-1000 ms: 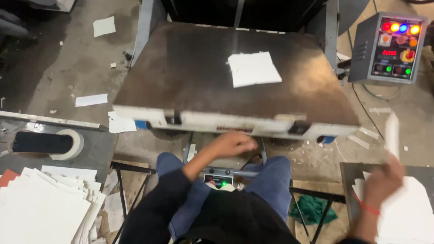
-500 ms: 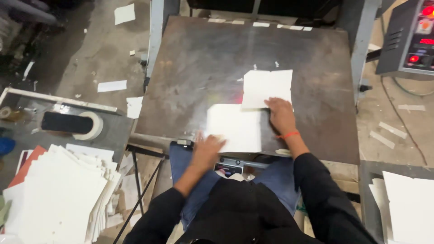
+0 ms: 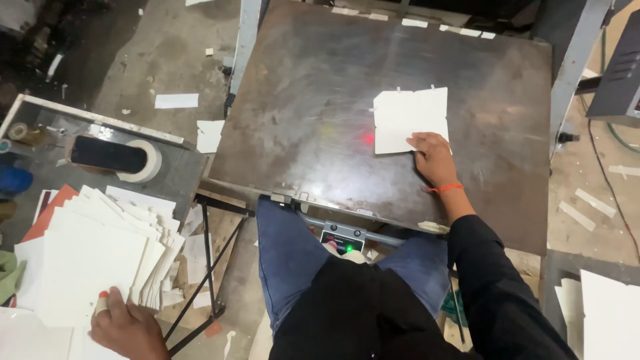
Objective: Placing paper sheets into a manual die-cutting machine for processing and removing them after the press cycle.
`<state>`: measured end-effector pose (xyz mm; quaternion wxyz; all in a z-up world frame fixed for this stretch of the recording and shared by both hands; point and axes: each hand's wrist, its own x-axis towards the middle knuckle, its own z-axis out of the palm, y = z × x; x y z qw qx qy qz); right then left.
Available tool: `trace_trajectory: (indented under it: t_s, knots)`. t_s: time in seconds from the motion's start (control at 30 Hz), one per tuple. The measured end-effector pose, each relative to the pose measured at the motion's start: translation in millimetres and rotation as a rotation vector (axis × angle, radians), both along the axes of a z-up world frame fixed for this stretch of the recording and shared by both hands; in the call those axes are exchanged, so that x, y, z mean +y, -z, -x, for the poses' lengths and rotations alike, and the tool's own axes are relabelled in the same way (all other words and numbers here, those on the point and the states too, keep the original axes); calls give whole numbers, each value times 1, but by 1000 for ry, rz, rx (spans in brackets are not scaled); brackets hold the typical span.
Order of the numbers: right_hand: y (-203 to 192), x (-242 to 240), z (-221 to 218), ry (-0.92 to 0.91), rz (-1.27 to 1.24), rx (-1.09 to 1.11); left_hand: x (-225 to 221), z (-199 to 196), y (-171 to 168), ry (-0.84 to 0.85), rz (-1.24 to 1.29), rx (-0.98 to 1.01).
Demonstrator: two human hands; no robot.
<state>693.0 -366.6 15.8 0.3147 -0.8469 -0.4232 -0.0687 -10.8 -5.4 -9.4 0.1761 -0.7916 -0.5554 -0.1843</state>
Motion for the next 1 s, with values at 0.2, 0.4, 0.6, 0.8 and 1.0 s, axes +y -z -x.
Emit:
trace_trajectory:
  t_s: [0.2, 0.4, 0.6, 0.8, 1.0]
  knots:
    - [-14, 4, 15, -72, 12, -4, -27, -98, -111, 87, 198, -99]
    - [0, 24, -9, 55, 102, 9, -51, -225, -36, 703, 679, -397]
    - [-50, 63, -47, 69, 507, 46, -76, -345, 19, 810, 968, 183]
    - [-145, -2, 55, 58, -224, -144, -32, -396, 69, 514, 953, 527]
    - [-60, -238, 82, 655, 22, -194, -53, -430, 17, 712, 987, 903]
